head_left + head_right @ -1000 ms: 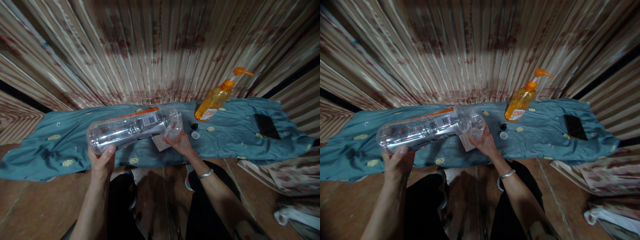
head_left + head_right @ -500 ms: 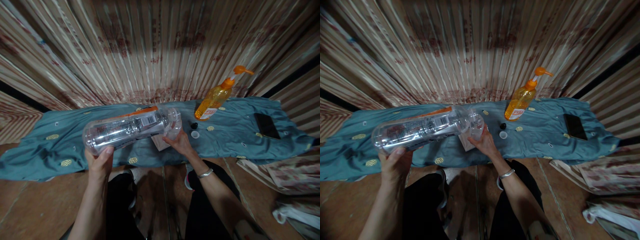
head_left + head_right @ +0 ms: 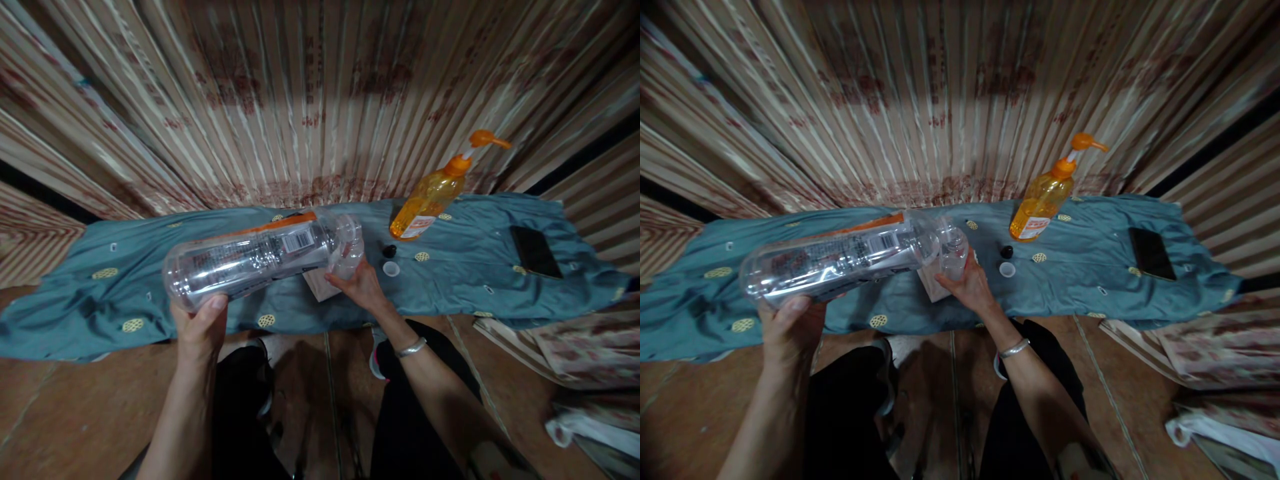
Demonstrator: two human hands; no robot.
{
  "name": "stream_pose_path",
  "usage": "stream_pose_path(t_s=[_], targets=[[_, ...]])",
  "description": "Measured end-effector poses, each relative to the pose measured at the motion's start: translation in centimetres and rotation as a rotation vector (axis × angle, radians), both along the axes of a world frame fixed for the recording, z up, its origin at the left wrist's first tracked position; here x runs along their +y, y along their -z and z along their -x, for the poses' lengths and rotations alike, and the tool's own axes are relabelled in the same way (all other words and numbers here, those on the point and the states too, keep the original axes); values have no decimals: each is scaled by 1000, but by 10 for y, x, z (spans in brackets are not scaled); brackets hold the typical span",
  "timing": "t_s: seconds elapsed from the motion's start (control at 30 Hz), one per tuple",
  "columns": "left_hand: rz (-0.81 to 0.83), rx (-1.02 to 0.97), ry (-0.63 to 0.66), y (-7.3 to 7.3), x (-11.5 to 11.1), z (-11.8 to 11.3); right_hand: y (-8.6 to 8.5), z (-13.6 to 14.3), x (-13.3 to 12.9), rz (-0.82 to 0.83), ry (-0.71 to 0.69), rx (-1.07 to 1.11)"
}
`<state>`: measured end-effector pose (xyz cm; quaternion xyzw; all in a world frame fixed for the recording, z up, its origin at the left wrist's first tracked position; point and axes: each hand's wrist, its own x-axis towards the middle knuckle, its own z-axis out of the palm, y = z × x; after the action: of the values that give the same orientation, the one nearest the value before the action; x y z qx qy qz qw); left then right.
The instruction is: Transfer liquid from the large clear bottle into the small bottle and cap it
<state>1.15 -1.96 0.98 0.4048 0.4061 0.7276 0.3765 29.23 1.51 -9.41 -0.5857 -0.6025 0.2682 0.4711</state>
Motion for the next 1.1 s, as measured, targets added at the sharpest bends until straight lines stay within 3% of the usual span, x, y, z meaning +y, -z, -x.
stream_pose_path(t_s=[1.1], targets=[[-6,2,-11,0,-3,-1,2,-3,2,31,-14,-10]])
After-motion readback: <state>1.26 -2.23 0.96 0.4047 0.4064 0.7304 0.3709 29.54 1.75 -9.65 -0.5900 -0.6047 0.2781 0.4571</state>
